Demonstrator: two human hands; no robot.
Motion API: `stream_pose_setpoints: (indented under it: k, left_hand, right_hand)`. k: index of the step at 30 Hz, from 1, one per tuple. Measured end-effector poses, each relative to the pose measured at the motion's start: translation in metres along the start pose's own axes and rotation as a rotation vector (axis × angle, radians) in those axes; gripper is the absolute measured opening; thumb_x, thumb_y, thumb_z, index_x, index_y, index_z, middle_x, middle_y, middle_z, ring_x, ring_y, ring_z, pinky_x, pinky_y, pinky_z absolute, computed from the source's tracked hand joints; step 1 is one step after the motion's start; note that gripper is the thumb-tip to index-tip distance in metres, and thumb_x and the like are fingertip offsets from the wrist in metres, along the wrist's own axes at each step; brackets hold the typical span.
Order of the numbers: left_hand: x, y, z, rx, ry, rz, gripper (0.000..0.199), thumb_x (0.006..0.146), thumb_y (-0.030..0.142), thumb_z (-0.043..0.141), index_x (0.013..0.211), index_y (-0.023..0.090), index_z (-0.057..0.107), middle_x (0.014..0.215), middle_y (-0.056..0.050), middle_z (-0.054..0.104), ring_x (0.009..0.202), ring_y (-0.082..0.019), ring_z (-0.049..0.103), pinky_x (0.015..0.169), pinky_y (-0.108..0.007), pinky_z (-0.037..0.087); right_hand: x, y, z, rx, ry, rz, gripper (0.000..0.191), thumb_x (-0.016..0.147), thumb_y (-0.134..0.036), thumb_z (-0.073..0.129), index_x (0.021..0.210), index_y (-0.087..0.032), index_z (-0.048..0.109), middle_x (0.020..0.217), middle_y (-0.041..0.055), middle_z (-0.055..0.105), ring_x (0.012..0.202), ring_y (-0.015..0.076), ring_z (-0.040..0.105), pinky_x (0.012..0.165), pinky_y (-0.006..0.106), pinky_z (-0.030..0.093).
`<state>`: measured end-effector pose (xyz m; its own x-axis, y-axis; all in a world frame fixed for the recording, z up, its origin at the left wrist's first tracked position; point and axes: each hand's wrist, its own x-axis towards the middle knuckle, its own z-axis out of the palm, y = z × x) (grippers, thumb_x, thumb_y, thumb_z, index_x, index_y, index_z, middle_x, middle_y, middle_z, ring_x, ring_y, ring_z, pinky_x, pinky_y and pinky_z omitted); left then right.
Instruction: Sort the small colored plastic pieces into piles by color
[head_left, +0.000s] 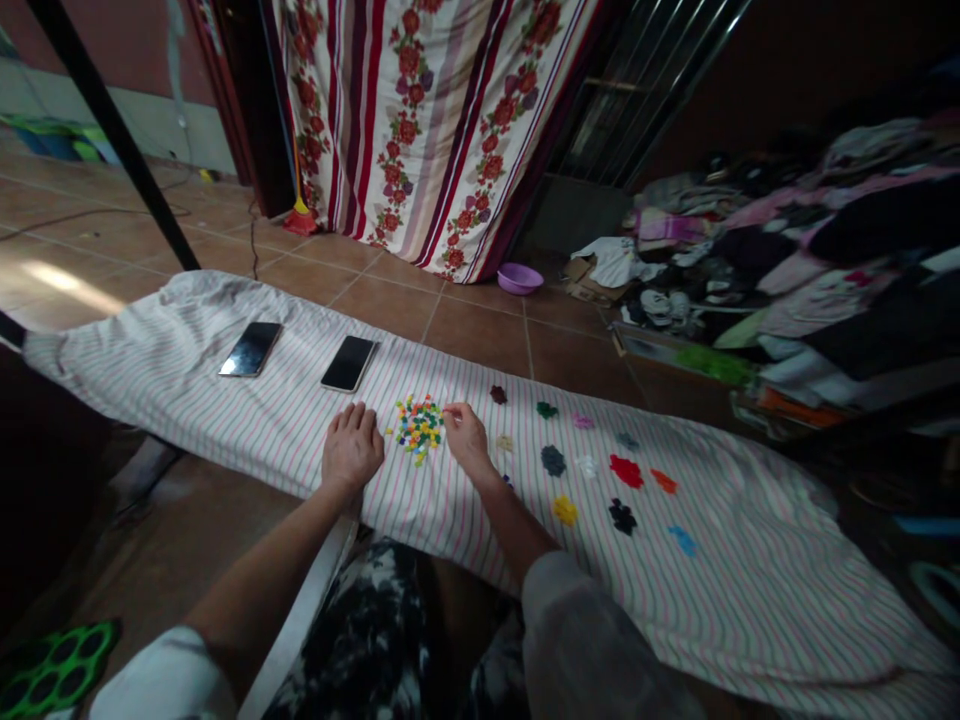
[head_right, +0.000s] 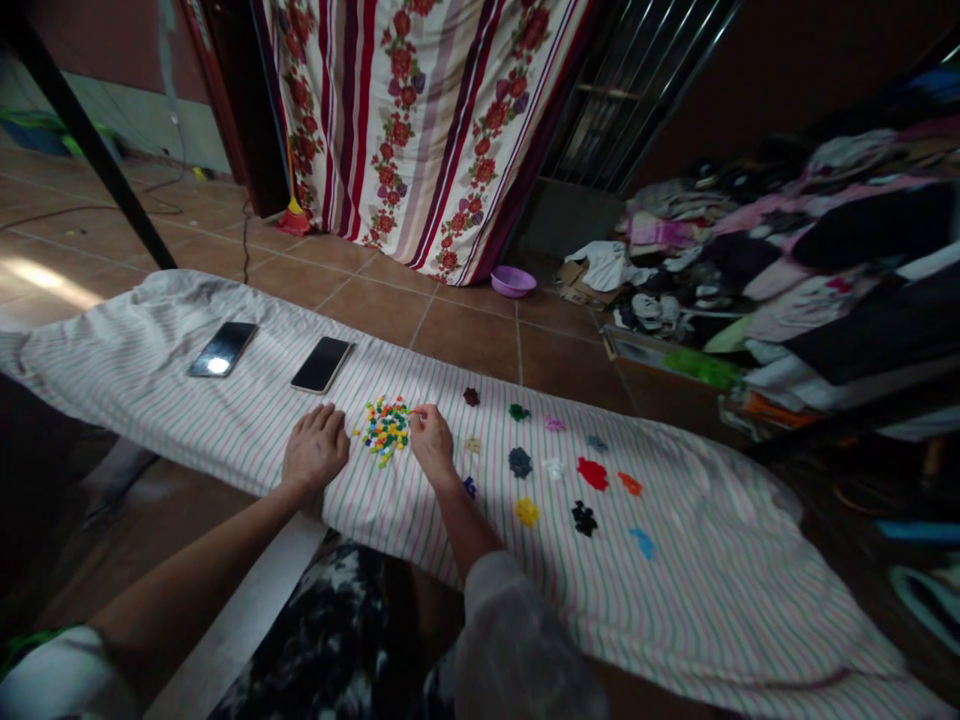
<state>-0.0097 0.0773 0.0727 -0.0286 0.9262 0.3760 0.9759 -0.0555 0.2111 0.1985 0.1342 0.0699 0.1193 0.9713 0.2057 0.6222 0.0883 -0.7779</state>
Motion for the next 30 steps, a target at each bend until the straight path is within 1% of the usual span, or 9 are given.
stream_pose_setpoints:
  k: [3,5,8,11,15,18,21,26,30]
  left_hand:
    - [-0.001,0.0,0.0,-0.004,0.001,0.003,0.04,0.091,0.026,0.039,0.121,0.012,0.061,0.138,-0.016,0.057,0.133,-0.03,0.048,0.112,-0.045,0.034]
    - [-0.001,0.0,0.0,0.0,0.007,0.009,0.04,0.091,0.026,0.039,0.121,0.012,0.061,0.138,-0.016,0.057,0.132,-0.03,0.048,0.111,-0.045,0.035]
    - [-0.001,0.0,-0.001,0.006,0.012,0.012,0.04,0.091,0.025,0.039,0.121,0.012,0.062,0.137,-0.016,0.057,0.132,-0.03,0.048,0.111,-0.045,0.036]
    - [-0.001,0.001,-0.002,0.004,0.014,0.013,0.04,0.091,0.025,0.04,0.121,0.011,0.062,0.137,-0.016,0.058,0.132,-0.03,0.049,0.111,-0.045,0.036]
    - [-0.001,0.002,-0.005,-0.004,0.003,0.007,0.04,0.09,0.024,0.041,0.121,0.011,0.062,0.137,-0.017,0.058,0.132,-0.03,0.049,0.111,-0.045,0.035]
    - [-0.001,0.002,-0.007,-0.003,-0.01,-0.001,0.04,0.09,0.025,0.042,0.121,0.01,0.062,0.136,-0.018,0.058,0.132,-0.031,0.048,0.11,-0.046,0.036]
    - [-0.002,0.002,-0.007,0.006,-0.005,0.007,0.04,0.09,0.025,0.041,0.121,0.01,0.062,0.136,-0.017,0.058,0.131,-0.031,0.049,0.11,-0.045,0.036]
    - [-0.002,0.003,-0.008,0.001,0.0,0.014,0.04,0.09,0.025,0.041,0.121,0.011,0.062,0.135,-0.017,0.059,0.13,-0.031,0.05,0.109,-0.046,0.037]
    - [-0.001,0.005,-0.011,-0.01,-0.021,0.001,0.04,0.089,0.025,0.042,0.121,0.011,0.062,0.135,-0.017,0.058,0.131,-0.03,0.049,0.11,-0.046,0.036]
  right_hand:
    - [-0.005,0.003,-0.002,0.19,-0.057,-0.044,0.012,0.087,-0.03,0.053,0.093,-0.023,0.06,0.098,0.0054,0.071,0.095,0.0202,0.068,0.09,0.036,0.052]
    - [-0.008,0.005,-0.004,0.308,-0.072,-0.047,0.014,0.085,-0.034,0.055,0.093,-0.023,0.059,0.098,0.0047,0.071,0.096,0.0202,0.069,0.09,0.036,0.053]
    - [-0.012,0.006,-0.007,0.494,-0.066,0.01,0.019,0.084,-0.04,0.058,0.094,-0.023,0.058,0.098,0.0046,0.071,0.096,0.0203,0.07,0.085,0.035,0.055]
    - [-0.021,0.007,-0.01,0.612,-0.028,0.096,0.025,0.082,-0.045,0.06,0.092,-0.023,0.056,0.091,0.0038,0.071,0.091,0.0204,0.071,0.079,0.034,0.058]
    - [-0.033,0.008,-0.012,0.668,0.05,0.171,0.028,0.076,-0.047,0.065,0.087,-0.023,0.056,0.081,0.0025,0.07,0.083,0.0202,0.071,0.073,0.033,0.058]
    - [-0.039,0.009,-0.014,0.701,0.054,0.187,0.028,0.072,-0.046,0.067,0.084,-0.023,0.055,0.076,0.0012,0.068,0.077,0.0192,0.07,0.067,0.031,0.057]
    - [-0.043,0.01,-0.017,0.716,0.049,0.198,0.024,0.07,-0.041,0.066,0.082,-0.023,0.055,0.075,-0.0001,0.067,0.074,0.0179,0.069,0.063,0.029,0.056]
    - [-0.047,0.012,-0.025,0.691,0.024,0.191,0.015,0.07,-0.032,0.063,0.081,-0.023,0.057,0.076,-0.0005,0.067,0.076,0.0182,0.07,0.064,0.029,0.055]
    - [-0.052,0.019,-0.036,0.595,0.035,0.157,0.011,0.074,-0.03,0.061,0.083,-0.024,0.058,0.077,-0.0012,0.067,0.076,0.0175,0.069,0.066,0.029,0.055]
